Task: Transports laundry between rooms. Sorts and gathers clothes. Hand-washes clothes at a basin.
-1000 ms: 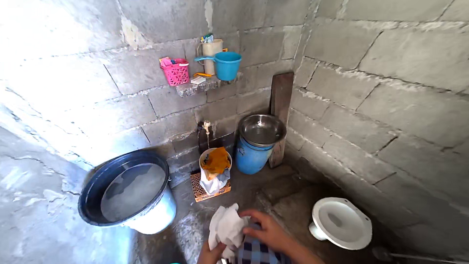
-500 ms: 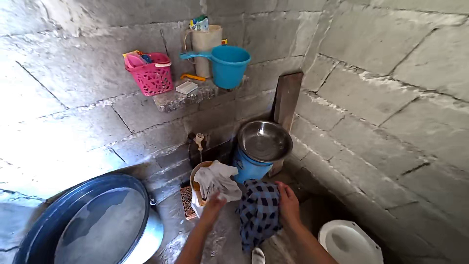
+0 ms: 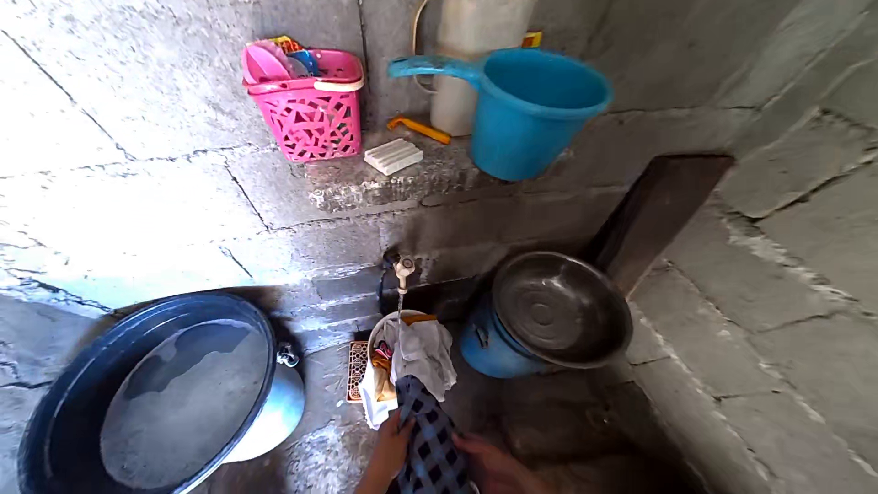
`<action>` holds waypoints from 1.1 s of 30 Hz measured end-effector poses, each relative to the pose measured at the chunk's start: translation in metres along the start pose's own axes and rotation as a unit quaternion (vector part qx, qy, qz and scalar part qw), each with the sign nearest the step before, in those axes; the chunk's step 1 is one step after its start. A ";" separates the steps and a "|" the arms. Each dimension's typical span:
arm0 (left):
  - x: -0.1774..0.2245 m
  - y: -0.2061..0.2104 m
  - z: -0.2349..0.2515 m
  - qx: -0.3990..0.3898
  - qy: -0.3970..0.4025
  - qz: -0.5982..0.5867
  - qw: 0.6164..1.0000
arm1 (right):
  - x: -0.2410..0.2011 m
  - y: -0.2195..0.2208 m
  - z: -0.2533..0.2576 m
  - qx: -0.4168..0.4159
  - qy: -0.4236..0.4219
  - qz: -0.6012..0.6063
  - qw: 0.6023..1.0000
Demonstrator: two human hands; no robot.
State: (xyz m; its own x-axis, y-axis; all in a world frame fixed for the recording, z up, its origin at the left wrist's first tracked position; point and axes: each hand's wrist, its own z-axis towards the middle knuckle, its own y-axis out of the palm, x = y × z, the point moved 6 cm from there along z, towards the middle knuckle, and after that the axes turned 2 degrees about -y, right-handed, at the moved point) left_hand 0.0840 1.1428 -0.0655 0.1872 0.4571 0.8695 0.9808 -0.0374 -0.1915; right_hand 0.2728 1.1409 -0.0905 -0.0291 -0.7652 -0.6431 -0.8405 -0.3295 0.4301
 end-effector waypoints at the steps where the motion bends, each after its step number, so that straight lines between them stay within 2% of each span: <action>1: -0.003 -0.007 0.008 0.021 -0.001 -0.008 1.000 | -0.010 -0.005 0.009 0.021 -0.008 -0.002 1.000; 4: -0.011 -0.037 0.028 0.055 0.003 -0.047 0.997 | -0.047 -0.021 0.034 0.073 -0.072 -0.017 0.995; 9: -0.016 -0.069 0.075 0.064 0.018 -0.032 0.997 | -0.102 -0.026 0.068 0.093 -0.195 0.012 0.976; 12: -0.029 -0.077 0.113 0.055 0.026 -0.017 0.998 | -0.104 -0.046 0.096 0.190 -0.231 0.085 0.950; 13: -0.042 -0.078 0.127 0.054 0.017 -0.013 0.998 | -0.096 -0.056 0.109 0.219 -0.206 0.103 0.948; 15: -0.079 -0.079 0.152 0.054 -0.043 0.003 0.998 | -0.062 -0.070 0.142 0.237 -0.081 0.105 0.962; 16: -0.101 -0.077 0.163 0.047 -0.084 0.028 0.995 | -0.043 -0.076 0.159 0.221 -0.020 0.079 0.972; 17: -0.122 -0.074 0.173 0.038 -0.124 0.055 0.990 | -0.030 -0.081 0.174 0.207 0.006 0.043 0.977; 19: -0.165 -0.065 0.185 0.030 -0.199 0.081 0.976 | -0.032 -0.085 0.197 0.221 -0.018 -0.019 0.975; 22: -0.220 -0.047 0.197 0.064 -0.269 0.040 0.960 | -0.086 -0.086 0.211 0.249 -0.163 -0.129 0.946; 25: -0.249 -0.019 0.213 0.086 -0.284 -0.062 0.953 | -0.151 -0.082 0.207 0.203 -0.269 -0.215 0.917; 28: -0.258 0.004 0.235 0.142 -0.243 -0.163 0.945 | -0.186 -0.083 0.215 0.127 -0.269 -0.268 0.916; 30: -0.267 0.000 0.239 0.197 -0.254 -0.143 0.936 | -0.192 -0.086 0.225 0.100 -0.242 -0.329 0.907; 31: -0.264 -0.005 0.239 0.198 -0.268 -0.112 0.936 | -0.194 -0.087 0.229 0.087 -0.223 -0.368 0.899; 33: -0.236 -0.016 0.236 0.189 -0.288 -0.037 0.938 | -0.197 -0.083 0.235 0.046 -0.173 -0.455 0.872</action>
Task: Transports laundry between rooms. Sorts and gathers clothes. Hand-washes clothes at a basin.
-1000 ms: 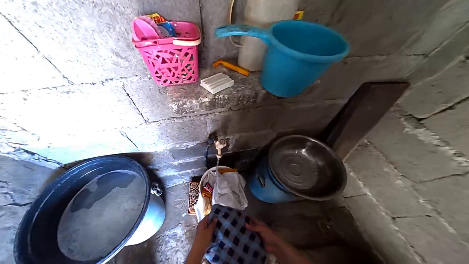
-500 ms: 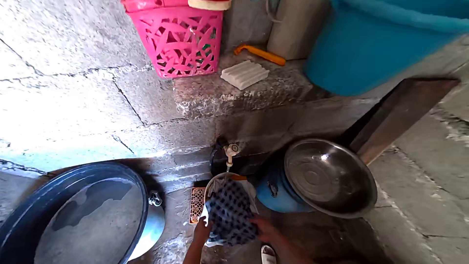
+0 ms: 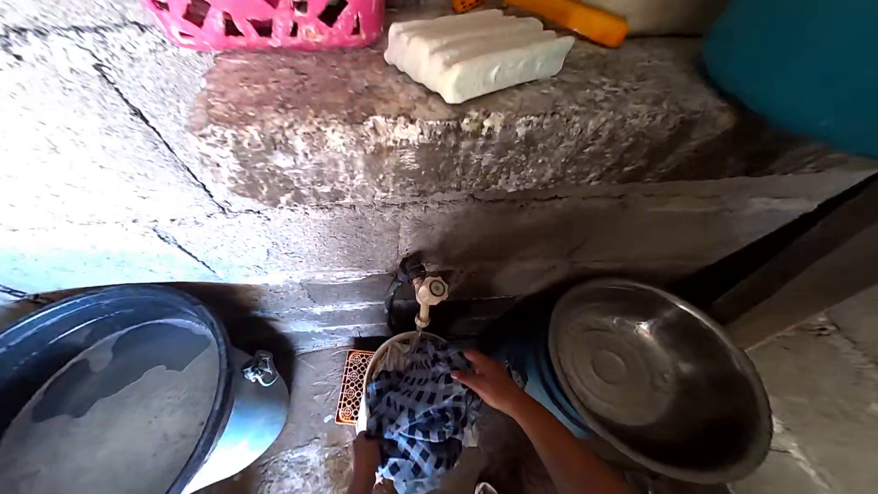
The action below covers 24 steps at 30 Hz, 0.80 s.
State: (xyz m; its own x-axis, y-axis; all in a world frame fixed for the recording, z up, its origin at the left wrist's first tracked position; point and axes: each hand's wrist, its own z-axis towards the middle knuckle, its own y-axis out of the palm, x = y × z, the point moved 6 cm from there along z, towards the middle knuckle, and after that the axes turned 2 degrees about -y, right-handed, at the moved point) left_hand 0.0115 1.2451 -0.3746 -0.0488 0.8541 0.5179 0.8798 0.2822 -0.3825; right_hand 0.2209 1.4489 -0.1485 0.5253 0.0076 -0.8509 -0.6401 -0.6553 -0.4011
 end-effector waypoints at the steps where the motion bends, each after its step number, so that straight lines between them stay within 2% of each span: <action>1: 0.019 -0.007 -0.012 0.011 0.005 0.040 0.999 | -0.003 0.001 0.004 -0.031 0.008 -0.052 0.998; 4: 0.070 -0.005 -0.050 0.023 0.043 0.066 0.997 | -0.020 -0.006 0.016 -0.041 0.046 -0.151 0.987; 6: 0.095 0.009 -0.061 0.020 0.076 0.067 0.995 | -0.045 -0.018 0.023 0.034 0.037 -0.163 0.985; 8: 0.111 0.024 -0.064 -0.003 0.101 0.086 0.991 | -0.076 -0.031 0.026 0.134 -0.019 -0.162 0.977; 10: 0.117 0.037 -0.059 -0.040 0.129 0.110 0.985 | -0.100 -0.037 0.033 0.180 -0.067 -0.191 0.963; 13: 0.120 0.047 -0.051 -0.079 0.148 0.180 0.969 | -0.122 -0.034 0.043 0.156 -0.059 -0.271 0.948; 16: 0.125 0.049 -0.062 -0.057 0.147 0.169 0.973 | -0.131 -0.033 0.047 0.161 -0.057 -0.306 0.937; 19: 0.123 0.059 -0.071 -0.034 0.185 0.181 0.965 | -0.132 -0.036 0.050 0.148 -0.036 -0.295 0.943; 21: 0.118 0.070 -0.065 -0.053 0.186 0.236 0.952 | -0.130 -0.039 0.053 0.145 -0.040 -0.282 0.947; 24: 0.107 0.087 -0.043 -0.092 0.144 0.348 0.922 | -0.127 -0.044 0.055 0.154 -0.072 -0.265 0.949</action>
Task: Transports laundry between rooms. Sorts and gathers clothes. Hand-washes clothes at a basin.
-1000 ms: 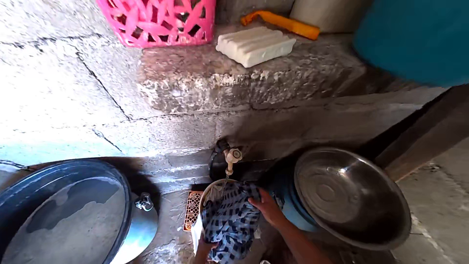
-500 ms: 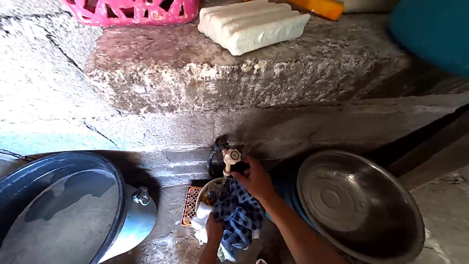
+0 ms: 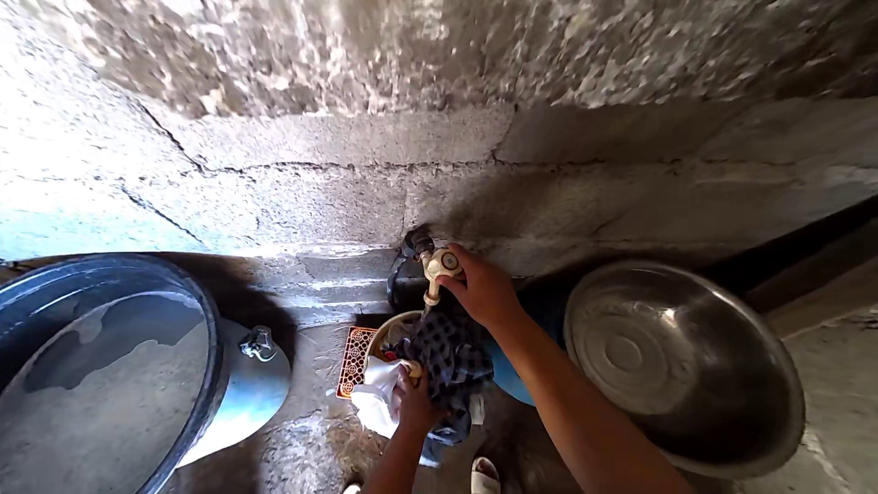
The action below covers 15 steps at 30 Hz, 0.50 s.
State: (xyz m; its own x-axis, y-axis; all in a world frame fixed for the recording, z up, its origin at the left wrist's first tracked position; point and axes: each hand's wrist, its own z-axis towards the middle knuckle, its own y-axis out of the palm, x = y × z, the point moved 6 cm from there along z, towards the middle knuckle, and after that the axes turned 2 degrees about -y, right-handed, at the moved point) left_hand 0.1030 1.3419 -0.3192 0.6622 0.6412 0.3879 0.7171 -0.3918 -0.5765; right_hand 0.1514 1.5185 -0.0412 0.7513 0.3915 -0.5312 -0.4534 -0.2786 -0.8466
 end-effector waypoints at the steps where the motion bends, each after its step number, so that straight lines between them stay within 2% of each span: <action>1: -0.001 0.002 0.006 -0.017 -0.013 0.029 0.999 | 0.001 -0.001 0.001 0.001 -0.008 0.003 1.000; 5: -0.009 0.012 0.032 -0.044 -0.033 0.074 0.996 | 0.011 0.003 0.003 0.051 -0.082 0.032 0.995; 7: -0.013 0.016 0.043 -0.057 -0.039 0.071 0.995 | 0.034 0.021 0.001 0.112 -0.134 0.059 0.983; 8: -0.016 0.017 0.048 -0.061 -0.039 0.067 0.995 | 0.051 0.040 -0.004 0.102 -0.125 0.064 0.985; 9: -0.019 0.019 0.054 -0.064 -0.040 0.059 0.995 | 0.069 0.064 -0.010 0.037 -0.081 0.058 0.994; 10: -0.023 0.021 0.060 -0.069 -0.044 0.051 0.995 | 0.088 0.096 -0.018 -0.074 -0.021 0.035 0.996; 12: -0.030 0.027 0.072 -0.080 -0.052 0.046 0.994 | 0.122 0.172 -0.042 -0.275 0.031 -0.050 0.960; 13: -0.033 0.028 0.077 -0.087 -0.057 0.046 0.993 | 0.136 0.208 -0.055 -0.337 0.029 -0.090 0.937; 15: -0.038 0.032 0.085 -0.091 -0.064 0.046 0.993 | 0.159 0.261 -0.073 -0.399 0.029 -0.150 0.904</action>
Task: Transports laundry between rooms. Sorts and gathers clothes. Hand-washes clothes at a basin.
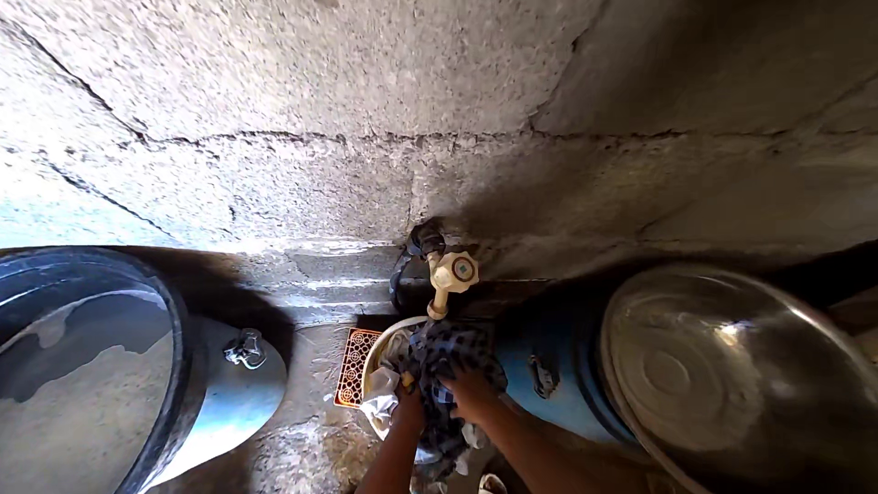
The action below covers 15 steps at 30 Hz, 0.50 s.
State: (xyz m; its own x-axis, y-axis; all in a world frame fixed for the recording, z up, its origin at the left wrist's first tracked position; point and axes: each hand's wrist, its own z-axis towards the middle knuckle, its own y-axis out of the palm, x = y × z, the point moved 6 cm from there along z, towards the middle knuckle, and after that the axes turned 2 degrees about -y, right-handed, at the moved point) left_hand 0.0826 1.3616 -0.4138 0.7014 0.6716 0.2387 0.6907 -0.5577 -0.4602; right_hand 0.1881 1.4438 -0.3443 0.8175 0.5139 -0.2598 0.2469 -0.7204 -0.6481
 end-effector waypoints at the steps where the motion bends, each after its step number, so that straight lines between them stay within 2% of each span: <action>1: -0.002 0.001 0.005 0.000 -0.004 -0.001 1.000 | 0.004 0.016 0.011 -0.011 0.010 -0.012 1.000; 5: -0.007 0.005 0.026 0.005 -0.014 0.000 1.000 | 0.016 0.042 0.044 -0.015 0.040 -0.005 0.999; 8: -0.008 0.006 0.039 -0.003 -0.010 0.006 1.000 | 0.019 0.048 0.061 -0.040 0.053 0.009 0.998; 15: 0.000 0.002 0.054 -0.011 -0.023 0.034 0.999 | 0.023 0.052 0.083 -0.039 0.058 0.026 0.997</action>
State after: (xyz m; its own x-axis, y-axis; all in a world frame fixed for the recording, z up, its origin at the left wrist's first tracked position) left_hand 0.0742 1.3863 -0.4606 0.7383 0.6535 0.1668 0.6456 -0.6132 -0.4552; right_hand 0.1768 1.4568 -0.4433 0.8835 0.4215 -0.2045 0.2392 -0.7812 -0.5766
